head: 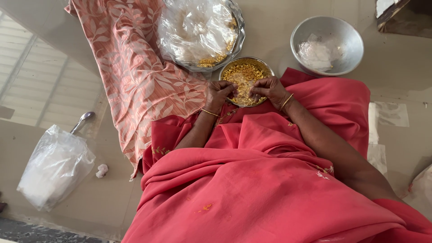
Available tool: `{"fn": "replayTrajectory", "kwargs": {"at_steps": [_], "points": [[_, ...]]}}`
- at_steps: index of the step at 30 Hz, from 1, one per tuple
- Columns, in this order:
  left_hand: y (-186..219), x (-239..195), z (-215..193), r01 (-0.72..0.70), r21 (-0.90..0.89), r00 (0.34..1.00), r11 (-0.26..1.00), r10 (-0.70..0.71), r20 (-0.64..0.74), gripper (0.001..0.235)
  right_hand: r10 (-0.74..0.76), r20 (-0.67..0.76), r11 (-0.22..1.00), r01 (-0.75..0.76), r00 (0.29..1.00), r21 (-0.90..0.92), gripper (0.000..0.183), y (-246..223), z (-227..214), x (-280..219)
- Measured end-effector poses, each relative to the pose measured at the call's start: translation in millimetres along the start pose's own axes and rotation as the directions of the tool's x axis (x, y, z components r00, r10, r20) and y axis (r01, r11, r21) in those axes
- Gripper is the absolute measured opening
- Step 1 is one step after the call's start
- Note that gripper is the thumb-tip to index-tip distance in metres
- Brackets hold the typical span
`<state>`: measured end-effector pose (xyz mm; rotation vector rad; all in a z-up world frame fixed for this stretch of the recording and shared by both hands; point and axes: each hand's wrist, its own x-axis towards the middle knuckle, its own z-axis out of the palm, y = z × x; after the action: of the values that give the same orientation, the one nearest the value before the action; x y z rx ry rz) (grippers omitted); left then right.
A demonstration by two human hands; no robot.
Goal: The person packages small yellow snack grains into individual plastic bags from a central bowl.
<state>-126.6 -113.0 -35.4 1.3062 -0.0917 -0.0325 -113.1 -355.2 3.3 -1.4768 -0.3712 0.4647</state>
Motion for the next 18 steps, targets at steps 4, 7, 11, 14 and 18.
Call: {"fn": "replayTrajectory", "kwargs": {"at_steps": [4,7,11,14,18], "points": [[3,-1,3,-0.032,0.041,0.999,0.999,0.032,-0.018,0.012,-0.008,0.024,1.000,0.008,1.000,-0.004,0.011,-8,6,-4],[2,-1,4,-0.091,0.049,0.996,0.995,0.091,-0.006,0.009,0.011,0.041,0.999,-0.010,0.999,-0.034,0.011,-13,9,-6],[12,-6,9,-0.144,0.124,0.989,0.982,0.146,-0.004,0.020,0.050,0.034,0.998,-0.049,0.998,-0.032,0.015,-7,6,-5],[9,-5,10,-0.181,0.114,0.983,0.977,0.180,0.020,0.024,0.027,0.015,0.999,-0.027,1.000,-0.026,0.024,-22,17,-8],[14,-11,19,-0.240,0.157,0.971,0.958,0.239,0.023,0.025,-0.067,-0.050,0.997,0.065,0.996,-0.045,0.038,-34,21,-8]]}}
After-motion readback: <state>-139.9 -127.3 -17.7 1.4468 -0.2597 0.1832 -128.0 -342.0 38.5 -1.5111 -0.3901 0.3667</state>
